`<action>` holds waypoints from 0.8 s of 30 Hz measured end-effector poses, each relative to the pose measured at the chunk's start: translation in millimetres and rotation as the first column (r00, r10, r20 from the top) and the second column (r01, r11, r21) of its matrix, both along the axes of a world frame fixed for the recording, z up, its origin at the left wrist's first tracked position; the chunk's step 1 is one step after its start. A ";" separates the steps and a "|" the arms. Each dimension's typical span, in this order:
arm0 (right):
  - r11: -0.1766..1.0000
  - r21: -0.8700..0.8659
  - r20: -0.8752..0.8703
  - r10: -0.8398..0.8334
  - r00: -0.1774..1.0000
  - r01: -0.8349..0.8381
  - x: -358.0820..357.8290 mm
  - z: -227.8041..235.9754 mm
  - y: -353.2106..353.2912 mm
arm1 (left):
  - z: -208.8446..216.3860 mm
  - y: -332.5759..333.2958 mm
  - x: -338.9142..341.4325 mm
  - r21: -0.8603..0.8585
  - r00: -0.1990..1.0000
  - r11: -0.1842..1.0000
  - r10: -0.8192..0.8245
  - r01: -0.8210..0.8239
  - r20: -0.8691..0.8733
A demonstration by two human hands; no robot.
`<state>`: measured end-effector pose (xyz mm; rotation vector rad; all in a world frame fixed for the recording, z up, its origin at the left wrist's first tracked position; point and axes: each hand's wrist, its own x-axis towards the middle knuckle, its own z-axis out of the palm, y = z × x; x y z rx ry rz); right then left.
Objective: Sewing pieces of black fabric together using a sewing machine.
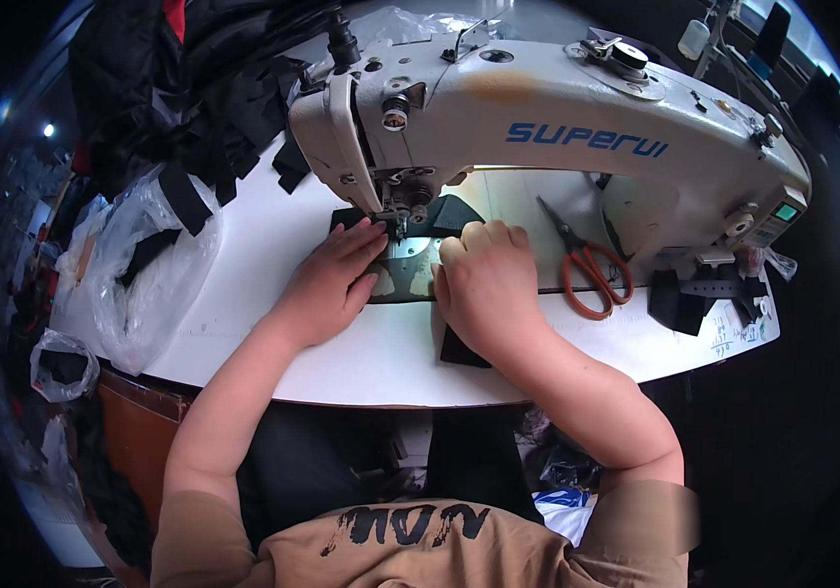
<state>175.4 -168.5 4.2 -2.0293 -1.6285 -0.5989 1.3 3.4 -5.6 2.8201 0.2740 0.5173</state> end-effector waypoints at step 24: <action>0.599 0.062 -0.141 0.797 0.587 -0.798 -22.6 5.1 -7.7 | 1.5 0.7 2.3 0.120 0.992 0.987 0.111 -0.104 -0.060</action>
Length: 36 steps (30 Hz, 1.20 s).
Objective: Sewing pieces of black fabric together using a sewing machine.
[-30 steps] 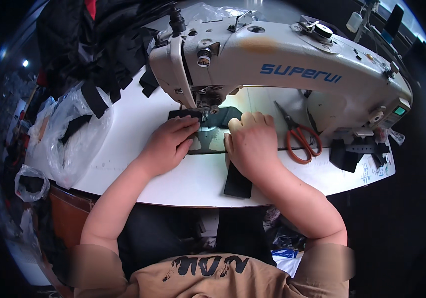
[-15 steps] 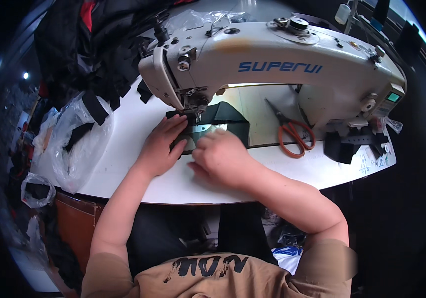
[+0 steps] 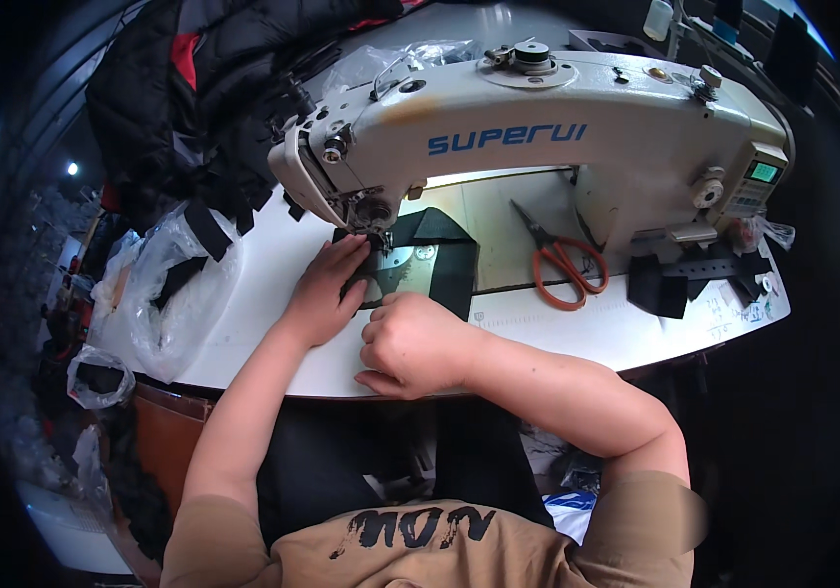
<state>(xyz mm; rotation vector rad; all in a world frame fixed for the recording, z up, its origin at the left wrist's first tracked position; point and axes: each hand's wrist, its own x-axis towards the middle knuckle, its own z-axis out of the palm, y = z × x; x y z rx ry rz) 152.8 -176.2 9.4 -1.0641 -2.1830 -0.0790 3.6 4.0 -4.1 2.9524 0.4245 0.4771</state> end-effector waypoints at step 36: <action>0.994 -0.003 -0.035 -0.109 0.993 0.109 14.6 1.4 1.0 | 128.8 -82.4 -210.7 -0.965 0.858 0.260 0.495 0.009 0.142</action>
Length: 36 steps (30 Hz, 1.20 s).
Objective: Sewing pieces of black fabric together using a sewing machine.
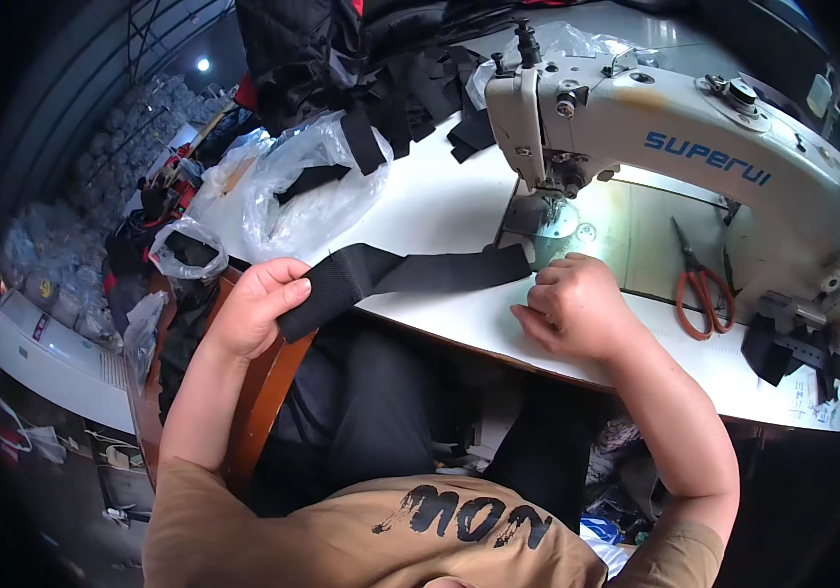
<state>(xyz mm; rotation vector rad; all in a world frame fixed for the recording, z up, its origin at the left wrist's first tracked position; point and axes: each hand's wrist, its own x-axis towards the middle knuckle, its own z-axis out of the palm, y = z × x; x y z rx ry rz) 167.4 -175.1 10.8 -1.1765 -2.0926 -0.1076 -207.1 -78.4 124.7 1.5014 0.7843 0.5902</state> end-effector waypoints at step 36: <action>0.991 -0.134 -0.014 -0.017 1.000 0.015 -12.2 7.1 0.1 | -3.2 112.6 -253.0 0.671 0.547 0.685 0.690 -0.283 -0.474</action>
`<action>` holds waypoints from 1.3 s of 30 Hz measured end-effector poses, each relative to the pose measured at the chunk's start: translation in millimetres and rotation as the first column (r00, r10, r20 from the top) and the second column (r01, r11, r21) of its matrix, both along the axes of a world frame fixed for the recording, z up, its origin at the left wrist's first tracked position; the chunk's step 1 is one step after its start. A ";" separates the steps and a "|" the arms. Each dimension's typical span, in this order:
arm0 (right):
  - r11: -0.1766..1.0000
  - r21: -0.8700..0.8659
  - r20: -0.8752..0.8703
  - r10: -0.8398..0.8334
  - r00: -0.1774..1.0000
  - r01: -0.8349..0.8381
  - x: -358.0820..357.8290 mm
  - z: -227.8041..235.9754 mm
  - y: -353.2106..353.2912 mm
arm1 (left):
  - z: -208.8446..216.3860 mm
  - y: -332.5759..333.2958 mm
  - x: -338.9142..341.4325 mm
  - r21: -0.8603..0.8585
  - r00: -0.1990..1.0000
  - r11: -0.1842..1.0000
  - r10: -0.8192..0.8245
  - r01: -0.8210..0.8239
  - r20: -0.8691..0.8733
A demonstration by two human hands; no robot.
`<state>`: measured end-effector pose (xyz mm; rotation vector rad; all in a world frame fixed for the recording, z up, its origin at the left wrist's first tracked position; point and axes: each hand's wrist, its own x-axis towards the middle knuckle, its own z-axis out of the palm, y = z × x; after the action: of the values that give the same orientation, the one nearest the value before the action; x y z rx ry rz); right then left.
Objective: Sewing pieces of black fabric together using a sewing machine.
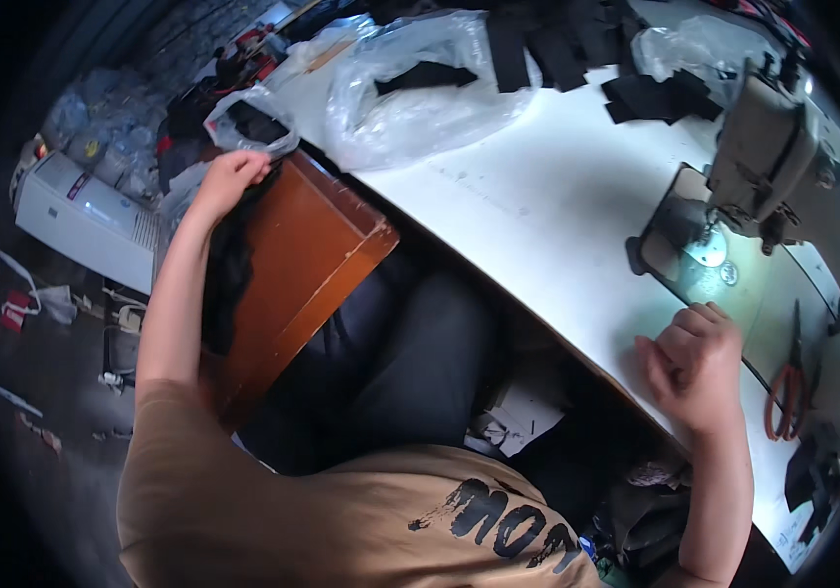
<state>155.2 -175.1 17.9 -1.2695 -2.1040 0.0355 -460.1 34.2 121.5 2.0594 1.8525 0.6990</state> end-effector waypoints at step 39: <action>0.980 0.138 0.010 -0.147 0.989 0.144 -15.5 3.6 -5.4 | -88.9 -121.1 358.9 -0.235 0.400 0.655 -0.112 0.718 0.910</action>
<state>139.7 -180.5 21.5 -1.3412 -1.9875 -0.1836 -101.2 -86.9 32.6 1.2525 0.6987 0.6369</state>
